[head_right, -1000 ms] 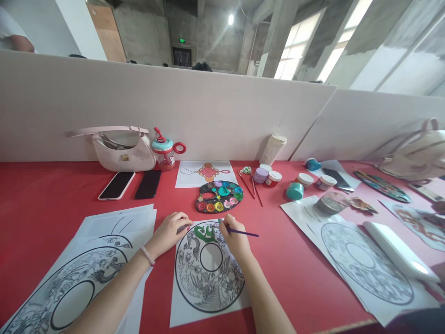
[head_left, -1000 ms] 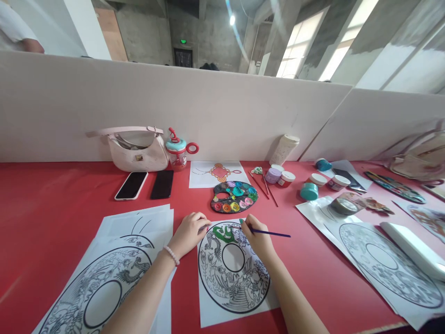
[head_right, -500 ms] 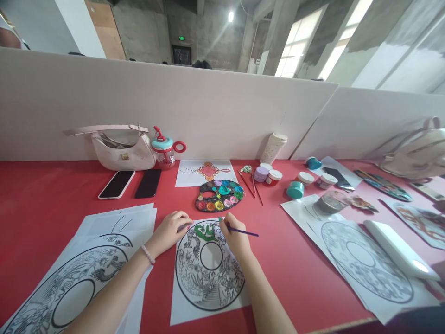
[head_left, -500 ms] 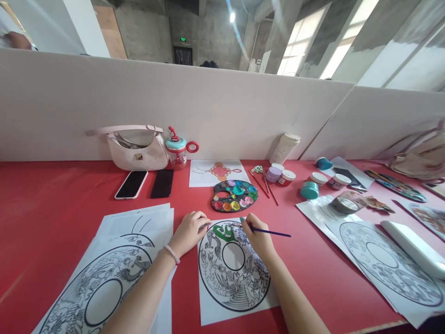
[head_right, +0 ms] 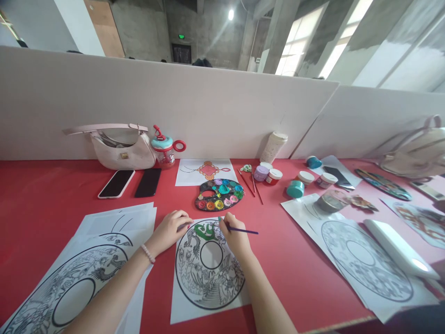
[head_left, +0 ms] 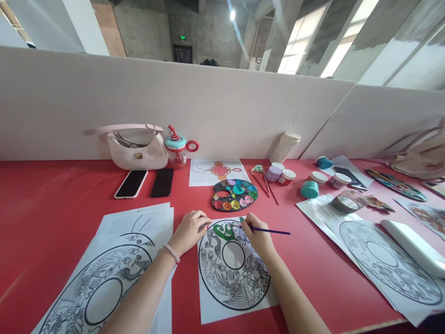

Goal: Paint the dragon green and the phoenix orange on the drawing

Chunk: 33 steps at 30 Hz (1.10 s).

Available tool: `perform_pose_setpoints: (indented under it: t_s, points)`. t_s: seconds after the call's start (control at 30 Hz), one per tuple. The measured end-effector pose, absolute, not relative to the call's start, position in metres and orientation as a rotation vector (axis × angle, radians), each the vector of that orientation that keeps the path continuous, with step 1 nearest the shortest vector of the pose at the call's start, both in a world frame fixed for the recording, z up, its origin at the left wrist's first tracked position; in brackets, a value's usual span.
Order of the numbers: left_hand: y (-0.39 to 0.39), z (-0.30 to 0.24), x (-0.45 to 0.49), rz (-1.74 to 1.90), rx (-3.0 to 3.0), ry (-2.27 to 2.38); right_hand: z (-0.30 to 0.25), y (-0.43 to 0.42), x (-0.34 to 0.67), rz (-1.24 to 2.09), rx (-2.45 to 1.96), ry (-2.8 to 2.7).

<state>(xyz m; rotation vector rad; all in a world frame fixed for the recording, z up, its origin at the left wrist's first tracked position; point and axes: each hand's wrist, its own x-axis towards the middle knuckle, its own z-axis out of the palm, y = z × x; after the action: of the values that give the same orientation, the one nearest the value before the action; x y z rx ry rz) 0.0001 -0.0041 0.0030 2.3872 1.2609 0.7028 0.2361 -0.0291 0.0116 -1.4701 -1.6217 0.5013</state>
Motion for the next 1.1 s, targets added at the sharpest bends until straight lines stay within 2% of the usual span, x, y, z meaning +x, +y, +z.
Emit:
perform_pose_setpoints:
  t_s: [0.47,0.77,1.1]
  points:
    - [-0.004,0.003,0.0,0.698,2.393,1.267,0.012,-0.029,0.236,0.515,-1.459,-1.604]
    - [-0.004,0.002,0.0,0.714,2.4,1.255,0.014,-0.02,0.257,0.44,-1.497,-1.277]
    - [-0.004,0.002,0.0,0.72,2.395,1.254,-0.012,0.008,0.284,0.49,-1.578,-1.205]
